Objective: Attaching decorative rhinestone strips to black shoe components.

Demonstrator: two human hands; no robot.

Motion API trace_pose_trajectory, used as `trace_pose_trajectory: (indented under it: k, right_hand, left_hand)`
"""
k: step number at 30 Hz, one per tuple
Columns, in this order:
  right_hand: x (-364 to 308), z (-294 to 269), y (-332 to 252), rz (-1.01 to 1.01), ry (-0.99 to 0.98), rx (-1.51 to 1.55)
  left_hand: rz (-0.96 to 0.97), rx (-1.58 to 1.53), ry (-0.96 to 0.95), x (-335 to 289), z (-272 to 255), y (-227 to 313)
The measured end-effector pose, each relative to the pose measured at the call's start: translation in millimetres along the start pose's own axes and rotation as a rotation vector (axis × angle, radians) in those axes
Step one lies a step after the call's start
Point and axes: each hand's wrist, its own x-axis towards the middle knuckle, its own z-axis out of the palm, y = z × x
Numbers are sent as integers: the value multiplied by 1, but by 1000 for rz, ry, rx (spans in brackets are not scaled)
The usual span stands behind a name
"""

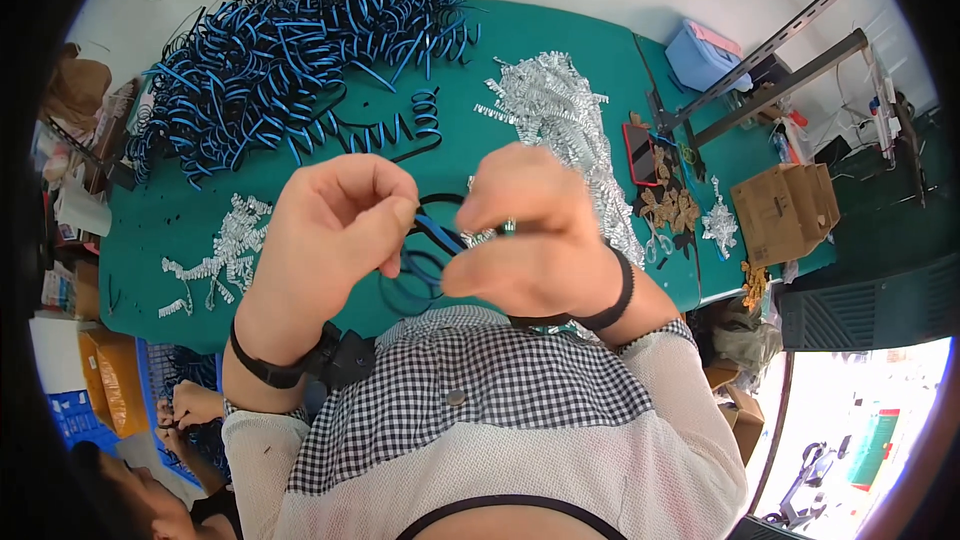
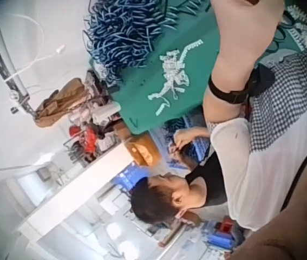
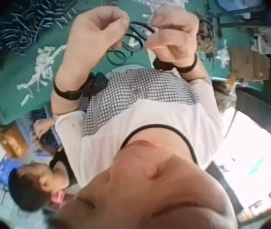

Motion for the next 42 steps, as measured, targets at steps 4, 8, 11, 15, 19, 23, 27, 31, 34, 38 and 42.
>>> trace_pose_trajectory:
  k: [4,8,11,15,19,23,27,31,34,38,42]
  right_hand:
    - [13,-10,-7,393,27,125]
    - [19,-9,-11,532,-114,140]
    - [18,-8,-15,558,-113,102]
    - [19,-6,-15,565,-158,-52]
    - [23,-4,-17,441,-154,-247]
    - [22,-5,-12,283,-140,-334]
    - [11,-1,0,111,-80,-378]
    - [5,-4,7,27,-84,-272]
    - [-1,-2,11,-27,-33,-185]
    - [-9,-1,14,-23,-18,-17]
    - [-11,-6,11,90,-65,177]
  left_hand:
    - [92,120,51,-3,-2,-1]
    - [132,146,41,-4,0,-2]
    - [202,178,70,-3,2,-3]
    - [288,266,116,-2,4,-7]
    - [365,368,145,-2,6,-8]
    - [351,309,112,2,6,-5]
    - [216,149,62,7,6,-2]
    - [135,113,-13,9,4,-2]
    - [62,38,-53,12,5,0]
    - [-5,-22,-71,16,5,1]
    - [-58,-18,-54,18,6,3]
